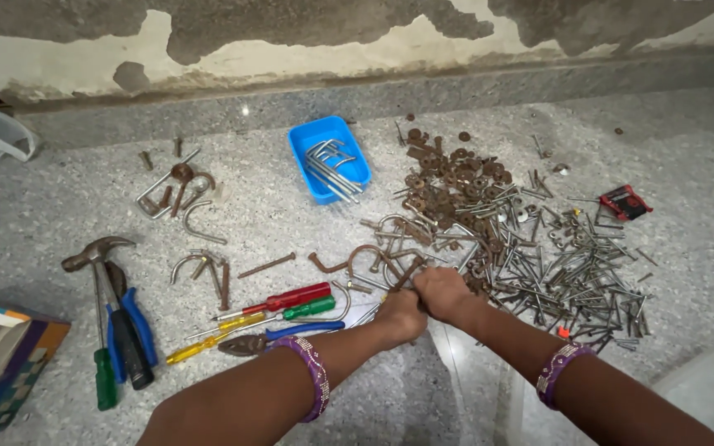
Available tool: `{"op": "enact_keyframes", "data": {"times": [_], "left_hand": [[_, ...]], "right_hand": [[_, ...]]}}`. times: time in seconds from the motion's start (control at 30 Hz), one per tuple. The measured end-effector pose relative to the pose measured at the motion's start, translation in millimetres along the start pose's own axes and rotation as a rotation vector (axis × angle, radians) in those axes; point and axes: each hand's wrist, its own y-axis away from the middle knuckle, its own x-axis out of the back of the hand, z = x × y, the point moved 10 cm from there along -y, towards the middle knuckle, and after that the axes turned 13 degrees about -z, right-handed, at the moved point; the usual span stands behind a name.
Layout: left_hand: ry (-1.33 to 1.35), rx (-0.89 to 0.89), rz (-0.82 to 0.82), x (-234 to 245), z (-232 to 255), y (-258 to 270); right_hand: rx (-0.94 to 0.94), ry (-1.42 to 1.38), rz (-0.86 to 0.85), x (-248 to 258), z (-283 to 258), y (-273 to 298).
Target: The person sorts metal fasteners on a tiled floor, picking up L-shaped hooks and placing them into a blue plastic container. They continue to separate hooks from other hardware and transfer them into the container.
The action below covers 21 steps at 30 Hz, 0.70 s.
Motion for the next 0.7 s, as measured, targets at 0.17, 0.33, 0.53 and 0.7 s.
{"op": "enact_keyframes", "data": {"times": [0.17,0.33,0.53,0.7], "left_hand": [[-0.082,-0.025,0.011,-1.8,-6.3,-6.5],[-0.035,-0.025,-0.013,3.3,-7.3,0.6],[-0.089,-0.043,0.046,14.3,-12.3,-13.4],[-0.169,0.002,0.103,34.6,-6.6,-18.7]], "right_hand": [[0.009,0.011,-0.024,-4.3,-7.1,1.4],[0.056,0.052,0.013,0.1,-17.4,6.7],[0.033,0.062,-0.057,9.8,-16.7,7.2],[0.042,-0.053,-0.126,41.1,-8.4,7.8]]}}
